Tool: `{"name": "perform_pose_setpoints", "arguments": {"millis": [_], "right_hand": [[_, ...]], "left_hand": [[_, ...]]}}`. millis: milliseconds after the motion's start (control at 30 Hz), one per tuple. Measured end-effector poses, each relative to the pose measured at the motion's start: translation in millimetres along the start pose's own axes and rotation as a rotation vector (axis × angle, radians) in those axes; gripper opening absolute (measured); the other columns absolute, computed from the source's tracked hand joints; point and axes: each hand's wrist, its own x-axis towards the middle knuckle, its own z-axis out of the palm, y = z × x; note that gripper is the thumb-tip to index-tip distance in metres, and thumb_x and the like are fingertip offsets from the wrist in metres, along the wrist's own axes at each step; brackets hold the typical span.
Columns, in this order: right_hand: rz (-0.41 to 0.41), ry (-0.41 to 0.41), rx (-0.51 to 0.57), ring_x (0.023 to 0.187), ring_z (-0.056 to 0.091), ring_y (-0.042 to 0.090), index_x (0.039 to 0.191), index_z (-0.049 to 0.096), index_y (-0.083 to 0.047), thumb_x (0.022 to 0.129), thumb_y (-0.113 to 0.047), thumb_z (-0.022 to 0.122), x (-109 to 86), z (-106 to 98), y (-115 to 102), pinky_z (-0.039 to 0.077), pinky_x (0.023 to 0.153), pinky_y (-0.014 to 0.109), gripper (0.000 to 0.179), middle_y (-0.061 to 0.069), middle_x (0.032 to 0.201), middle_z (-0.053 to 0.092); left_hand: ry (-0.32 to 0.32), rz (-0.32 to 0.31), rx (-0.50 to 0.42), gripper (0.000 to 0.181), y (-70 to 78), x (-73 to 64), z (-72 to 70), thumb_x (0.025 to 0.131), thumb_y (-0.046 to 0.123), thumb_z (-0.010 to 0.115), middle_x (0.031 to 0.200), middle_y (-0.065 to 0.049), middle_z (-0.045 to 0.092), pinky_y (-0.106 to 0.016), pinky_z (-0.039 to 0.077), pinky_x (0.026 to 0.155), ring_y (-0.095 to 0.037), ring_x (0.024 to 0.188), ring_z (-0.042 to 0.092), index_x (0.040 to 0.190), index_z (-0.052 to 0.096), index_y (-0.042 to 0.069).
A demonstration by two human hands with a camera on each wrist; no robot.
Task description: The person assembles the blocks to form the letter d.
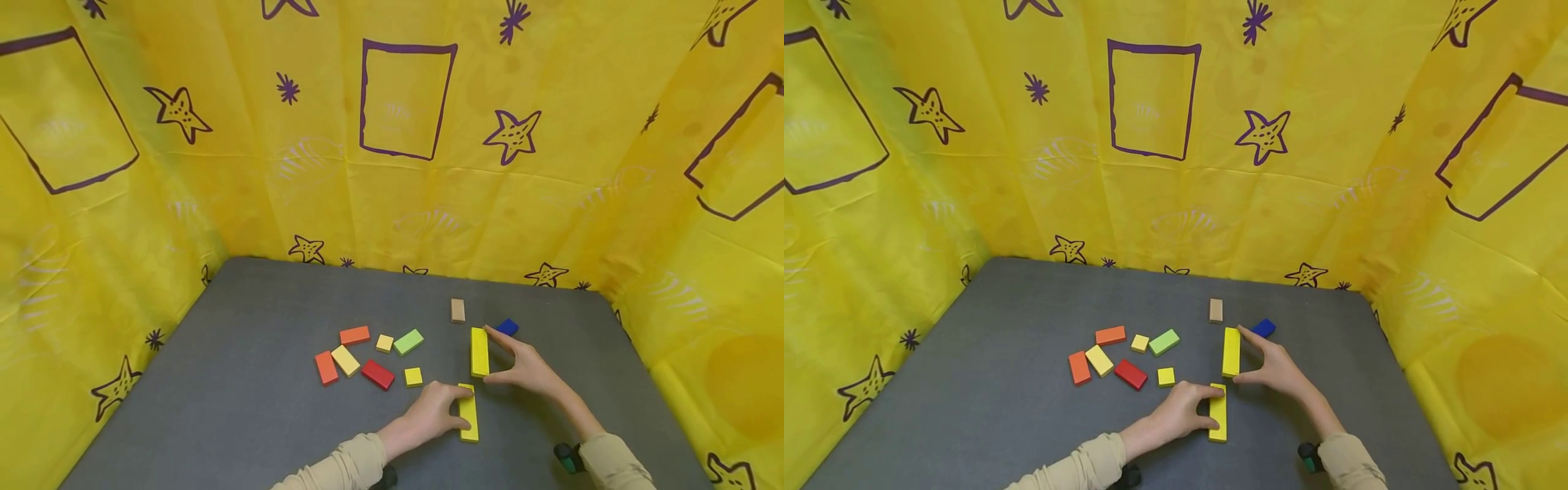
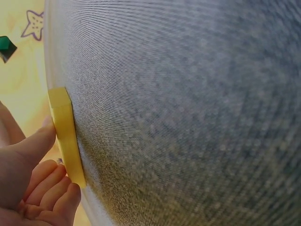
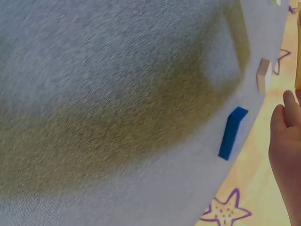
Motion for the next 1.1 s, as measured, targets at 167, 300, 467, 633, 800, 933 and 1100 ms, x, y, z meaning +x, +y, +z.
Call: {"name": "perform_pose_setpoints", "arguments": {"millis": [167,300,467,633,800,933,1100], "right_hand": [[-0.034,-0.014,0.040,0.135,0.038,0.039,0.148,0.032,-0.008,0.071,-0.030,0.083,6.3,4.5,-1.2,0.034,0.103,0.060,0.095,0.015,0.150,0.036],[-0.042,-0.029,0.060,0.133,0.041,0.038,0.147,0.032,-0.005,0.070,-0.028,0.083,9.6,8.7,-0.8,0.034,0.104,0.058,0.095,0.016,0.150,0.037],[-0.033,-0.036,0.061,0.132,0.042,0.038,0.146,0.033,-0.003,0.070,-0.029,0.084,11.1,14.5,2.6,0.034,0.104,0.056,0.095,0.017,0.149,0.038],[-0.041,-0.054,0.062,0.133,0.040,0.040,0.145,0.034,-0.001,0.071,-0.030,0.083,12.4,21.1,8.0,0.035,0.104,0.055,0.093,0.020,0.148,0.039],[-0.047,-0.061,0.045,0.133,0.040,0.040,0.144,0.036,0.000,0.071,-0.032,0.082,13.6,25.5,11.2,0.035,0.103,0.054,0.092,0.020,0.146,0.041],[-0.036,-0.063,0.029,0.134,0.040,0.038,0.144,0.036,-0.001,0.070,-0.034,0.083,14.5,27.3,11.6,0.035,0.104,0.053,0.094,0.019,0.147,0.041],[-0.020,-0.074,0.035,0.135,0.038,0.037,0.145,0.035,-0.001,0.070,-0.035,0.083,16.5,28.7,13.0,0.034,0.105,0.052,0.095,0.019,0.148,0.039]], "left_hand": [[0.005,0.012,0.005,0.044,0.0,-0.5,0.1,0.074,0.025,0.080,0.112,0.005,0.070,-0.018,0.049,0.085,-0.005,0.102,0.063,0.115,0.069,0.012],[0.016,0.024,0.035,0.044,-0.6,-0.5,1.3,0.073,0.026,0.081,0.110,0.005,0.071,-0.020,0.048,0.085,-0.005,0.098,0.064,0.114,0.069,0.012],[0.014,0.013,0.056,0.045,0.0,-0.4,1.8,0.073,0.028,0.081,0.111,0.006,0.070,-0.023,0.047,0.086,-0.005,0.099,0.063,0.115,0.069,0.014],[0.010,-0.004,0.059,0.047,1.3,-0.9,1.5,0.074,0.029,0.081,0.113,0.007,0.070,-0.026,0.046,0.088,-0.004,0.100,0.063,0.116,0.069,0.014],[0.016,0.000,0.066,0.045,2.8,-1.5,0.0,0.074,0.028,0.081,0.112,0.007,0.070,-0.026,0.047,0.088,-0.005,0.101,0.063,0.115,0.069,0.014],[0.015,0.004,0.057,0.044,3.5,-1.5,-0.6,0.074,0.027,0.080,0.111,0.006,0.070,-0.024,0.048,0.087,-0.005,0.101,0.063,0.114,0.070,0.014],[0.022,0.007,0.061,0.043,4.1,-1.8,-0.9,0.074,0.027,0.080,0.110,0.007,0.071,-0.023,0.048,0.086,-0.005,0.100,0.063,0.113,0.070,0.014]]}}
